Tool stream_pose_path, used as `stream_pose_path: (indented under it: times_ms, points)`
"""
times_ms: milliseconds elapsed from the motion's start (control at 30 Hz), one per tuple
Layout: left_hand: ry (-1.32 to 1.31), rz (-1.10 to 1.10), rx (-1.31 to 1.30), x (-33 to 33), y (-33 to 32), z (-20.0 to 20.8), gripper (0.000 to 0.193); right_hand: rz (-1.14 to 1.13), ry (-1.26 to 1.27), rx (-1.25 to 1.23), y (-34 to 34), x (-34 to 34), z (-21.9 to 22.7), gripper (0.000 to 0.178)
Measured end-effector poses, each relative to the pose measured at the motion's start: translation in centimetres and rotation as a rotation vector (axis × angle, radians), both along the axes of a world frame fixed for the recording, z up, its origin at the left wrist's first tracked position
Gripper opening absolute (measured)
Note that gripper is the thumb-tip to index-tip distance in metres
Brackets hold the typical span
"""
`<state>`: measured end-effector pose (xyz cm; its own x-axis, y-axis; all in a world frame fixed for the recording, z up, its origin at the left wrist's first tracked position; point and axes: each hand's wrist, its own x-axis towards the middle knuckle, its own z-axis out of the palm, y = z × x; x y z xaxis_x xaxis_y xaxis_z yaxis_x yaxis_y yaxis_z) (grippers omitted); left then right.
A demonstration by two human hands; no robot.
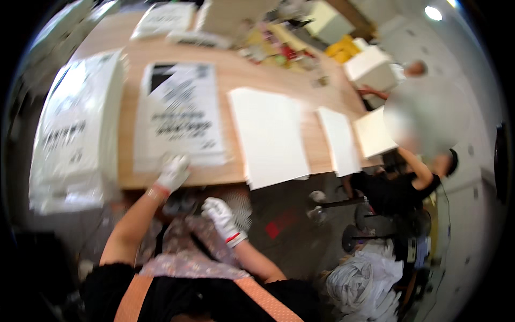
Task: The person repeatedly picks white paper sheets from a table, places them into clear plastic packaging, and stacks the sealed packages. The person handles the sheets and packages by hand without using tools.
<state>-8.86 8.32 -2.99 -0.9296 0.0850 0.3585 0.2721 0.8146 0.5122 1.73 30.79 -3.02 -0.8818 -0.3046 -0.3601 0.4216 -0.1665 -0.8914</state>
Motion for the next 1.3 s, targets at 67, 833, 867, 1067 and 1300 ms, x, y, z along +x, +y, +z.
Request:
stream_pose_path:
  times_ms: [67,833,867,1067,1300]
  points:
    - [-0.017,-0.013,-0.177,0.0,2.0,2.9,0.028,-0.106,-0.03,-0.155,0.2,-1.4,-1.2,0.032]
    - [-0.367,0.351,1.24,-3.0,-8.1,13.9,0.009,-0.428,1.202,1.205,-2.3,-14.7,4.7,0.019]
    - [-0.328,0.332,1.165,-2.8,-8.0,14.3,0.009,-0.394,1.289,0.92,-5.0,-14.3,7.2,0.017]
    - [-0.256,0.001,0.926,-2.3,-2.8,18.8,0.031,-0.097,1.568,1.266,-13.7,-15.5,7.6,0.014]
    - [-0.079,0.01,0.401,-0.3,-3.4,18.7,0.045,0.412,1.071,0.609,-9.1,-10.0,9.0,0.015]
